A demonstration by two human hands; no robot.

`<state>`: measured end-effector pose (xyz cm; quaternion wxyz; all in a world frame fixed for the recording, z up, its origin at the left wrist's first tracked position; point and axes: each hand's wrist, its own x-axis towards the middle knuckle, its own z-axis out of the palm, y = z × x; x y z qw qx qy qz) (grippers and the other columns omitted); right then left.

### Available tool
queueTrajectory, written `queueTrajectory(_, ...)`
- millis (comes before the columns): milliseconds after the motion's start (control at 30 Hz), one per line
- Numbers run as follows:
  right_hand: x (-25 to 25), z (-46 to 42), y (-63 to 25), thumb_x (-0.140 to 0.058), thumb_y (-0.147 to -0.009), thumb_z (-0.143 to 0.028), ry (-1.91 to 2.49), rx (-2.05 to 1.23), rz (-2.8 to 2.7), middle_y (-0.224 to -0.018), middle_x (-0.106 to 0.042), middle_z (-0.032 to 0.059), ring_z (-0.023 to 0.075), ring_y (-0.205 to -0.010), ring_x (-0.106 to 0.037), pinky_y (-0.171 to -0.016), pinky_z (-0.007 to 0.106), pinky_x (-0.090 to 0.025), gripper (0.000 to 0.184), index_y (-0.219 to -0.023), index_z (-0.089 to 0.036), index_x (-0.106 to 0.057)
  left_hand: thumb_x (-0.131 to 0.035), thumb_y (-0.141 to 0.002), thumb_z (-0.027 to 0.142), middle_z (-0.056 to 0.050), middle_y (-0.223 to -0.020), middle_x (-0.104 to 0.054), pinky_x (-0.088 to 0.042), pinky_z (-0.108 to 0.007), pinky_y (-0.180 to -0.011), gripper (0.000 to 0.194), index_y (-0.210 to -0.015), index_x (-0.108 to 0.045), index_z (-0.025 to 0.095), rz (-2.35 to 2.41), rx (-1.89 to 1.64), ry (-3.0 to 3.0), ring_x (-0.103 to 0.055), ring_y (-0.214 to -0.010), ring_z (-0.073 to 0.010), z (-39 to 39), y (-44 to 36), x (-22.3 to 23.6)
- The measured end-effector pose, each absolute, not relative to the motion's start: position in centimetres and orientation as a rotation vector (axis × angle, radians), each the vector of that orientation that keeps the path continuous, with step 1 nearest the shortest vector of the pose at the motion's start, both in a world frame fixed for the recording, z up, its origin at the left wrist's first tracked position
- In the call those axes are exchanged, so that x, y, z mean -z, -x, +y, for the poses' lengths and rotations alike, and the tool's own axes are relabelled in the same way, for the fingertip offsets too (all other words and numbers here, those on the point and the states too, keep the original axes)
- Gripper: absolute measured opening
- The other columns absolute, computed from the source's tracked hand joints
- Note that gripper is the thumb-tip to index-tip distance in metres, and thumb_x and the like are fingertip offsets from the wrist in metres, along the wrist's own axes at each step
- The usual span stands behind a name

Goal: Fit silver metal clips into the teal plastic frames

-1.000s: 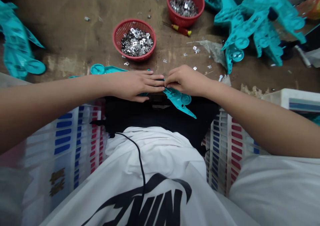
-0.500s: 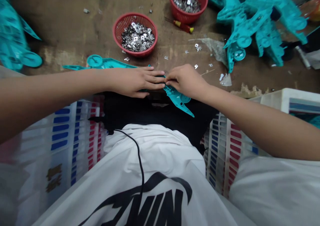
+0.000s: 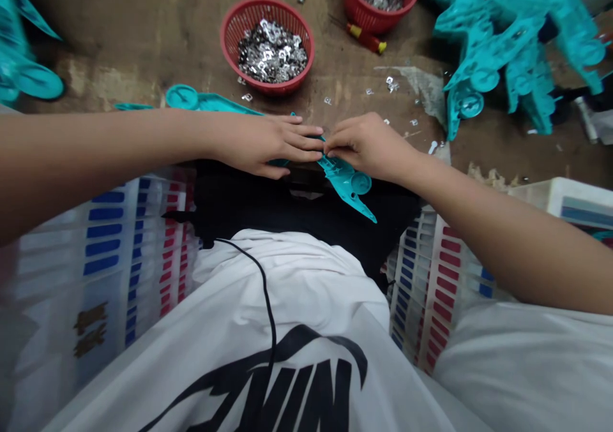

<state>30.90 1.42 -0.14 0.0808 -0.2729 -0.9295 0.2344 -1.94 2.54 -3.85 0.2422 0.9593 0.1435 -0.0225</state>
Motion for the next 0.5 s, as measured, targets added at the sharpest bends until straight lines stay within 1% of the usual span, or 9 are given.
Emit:
queueTrajectory(100, 0.2, 1.5, -30.9, -0.069, -0.128, -0.034, 0.809, -0.662, -2.815, -0.122, -0.097, 0.0090, 0.0295, -0.110, -0.091, -0.099, 0.042, -0.065, 0.033, -0.124, -0.027, -0.101, -0.071, -0.109, 0.043, -0.004, -0.204, -0.061, -0.027, -0.068, -0.167, 0.087, -0.196, -0.064, 0.037, 0.396, 0.055, -2.615, -0.039, -0.202, -0.0396, 2.5, 1.9, 4.0)
queueTrajectory(200, 0.0, 1.5, -31.0, -0.068, -0.129, -0.033, 0.785, -0.663, -2.835, -0.124, -0.097, 0.0091, 0.0283, -0.110, -0.090, -0.099, 0.041, -0.064, 0.033, -0.126, -0.027, -0.100, -0.074, -0.108, 0.048, -0.002, -0.203, -0.063, -0.029, -0.068, -0.166, 0.087, -0.194, -0.066, 0.039, 0.404, 0.054, -2.602, -0.041, -0.200, -0.0411, 2.5, 1.8, 3.9)
queueTrajectory(300, -0.4, 1.3, -30.8, -0.066, -0.129, -0.031, 0.784, -0.687, -2.851, -0.126, -0.096, 0.0105, 0.0279, -0.111, -0.088, -0.100, 0.041, -0.064, 0.034, -0.125, -0.026, -0.099, -0.075, -0.108, 0.049, -0.003, -0.202, -0.064, -0.032, -0.067, -0.165, 0.084, -0.192, -0.069, 0.039, 0.400, 0.032, -2.586, -0.042, -0.200, -0.0426, 2.5, 1.8, 3.8)
queueTrajectory(433, -0.9, 0.9, -30.5, -0.065, -0.129, -0.030, 0.926, -0.701, -2.870, -0.128, -0.096, 0.0093, 0.0296, -0.115, -0.087, -0.104, 0.042, -0.063, 0.033, -0.125, -0.030, -0.098, -0.075, -0.108, 0.049, -0.003, -0.202, -0.064, -0.034, -0.067, -0.164, 0.082, -0.189, -0.071, 0.040, 0.392, 0.005, -2.569, -0.043, -0.199, -0.0436, 2.6, 1.9, 3.7)
queueTrajectory(500, -0.8, 0.9, -30.5, -0.066, -0.128, -0.031, 0.885, -0.703, -2.855, -0.124, -0.096, 0.0105, 0.0300, -0.111, -0.087, -0.100, 0.043, -0.063, 0.033, -0.123, -0.029, -0.098, -0.074, -0.108, 0.049, -0.002, -0.202, -0.063, -0.033, -0.067, -0.164, 0.083, -0.190, -0.070, 0.040, 0.394, 0.014, -2.572, -0.042, -0.200, -0.0431, 2.6, 1.9, 3.7)
